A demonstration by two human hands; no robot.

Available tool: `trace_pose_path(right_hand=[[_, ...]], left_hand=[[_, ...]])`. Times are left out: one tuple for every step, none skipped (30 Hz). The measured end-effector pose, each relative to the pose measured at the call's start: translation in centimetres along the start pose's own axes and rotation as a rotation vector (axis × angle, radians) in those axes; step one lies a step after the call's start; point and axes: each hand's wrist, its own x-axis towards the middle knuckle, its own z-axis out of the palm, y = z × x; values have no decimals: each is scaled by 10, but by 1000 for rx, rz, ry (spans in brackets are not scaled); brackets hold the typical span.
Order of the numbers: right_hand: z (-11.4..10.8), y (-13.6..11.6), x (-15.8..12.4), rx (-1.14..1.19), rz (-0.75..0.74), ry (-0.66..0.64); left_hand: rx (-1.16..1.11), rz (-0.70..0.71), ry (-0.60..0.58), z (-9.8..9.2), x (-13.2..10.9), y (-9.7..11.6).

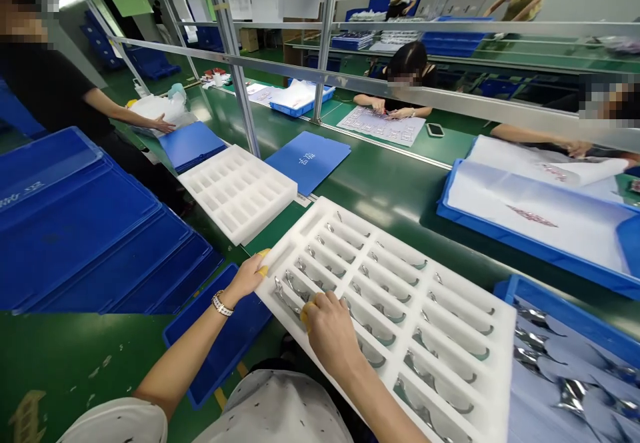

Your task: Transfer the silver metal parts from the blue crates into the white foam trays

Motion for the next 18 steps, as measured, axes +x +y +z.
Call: trace_pose_path(right_hand=[[3, 0, 0, 3, -2, 10], [8, -1, 0, -4, -5, 19], [15, -3, 0, -16, -4, 28], [22, -5, -1, -29, 6, 40], [29, -7, -1, -41, 21, 53], [35, -10, -2, -51, 40, 65], [40, -12, -3, -61, 57, 70], [43, -13, -4, -69, 70, 58], [43, -14, -4, -78, 75, 28], [41, -15, -3, -87, 73, -19], [38, -16, -1, -98, 68, -77], [34, -17, 1, -110, 63, -137], [30, -18, 3, -121, 55, -191], [26, -20, 5, -132, 47, -231], [22, -22, 6, -145, 37, -257], [20, -25, 6, -165, 27, -270], [20, -28, 6, -190, 14, -271], [20, -31, 5, -218, 0, -262]], left_hand=[[-1, -5, 1, 0, 0, 1], [1, -9, 2, 0, 0, 1], [2, -13, 5, 1, -1, 2], [2, -15, 8, 1, -1, 2], [0, -15, 13, 2, -2, 2], [-3, -13, 18, 2, -2, 1], [-5, -11, 21, 3, -3, 1], [-5, -9, 25, 3, -3, 0], [-1, -6, 30, 4, -3, 0], [5, -3, 34, 4, -2, -1], [12, 0, 38, 4, -2, -2], [17, 6, 44, 4, -1, -2], [17, 16, 51, 4, 0, -2], [11, 28, 58, 4, 0, -3], [0, 41, 64, 4, 0, -3], [-15, 50, 72, 4, -1, -4], [-28, 56, 78, 4, -2, -5], [-38, 56, 84, 3, -3, -8]])
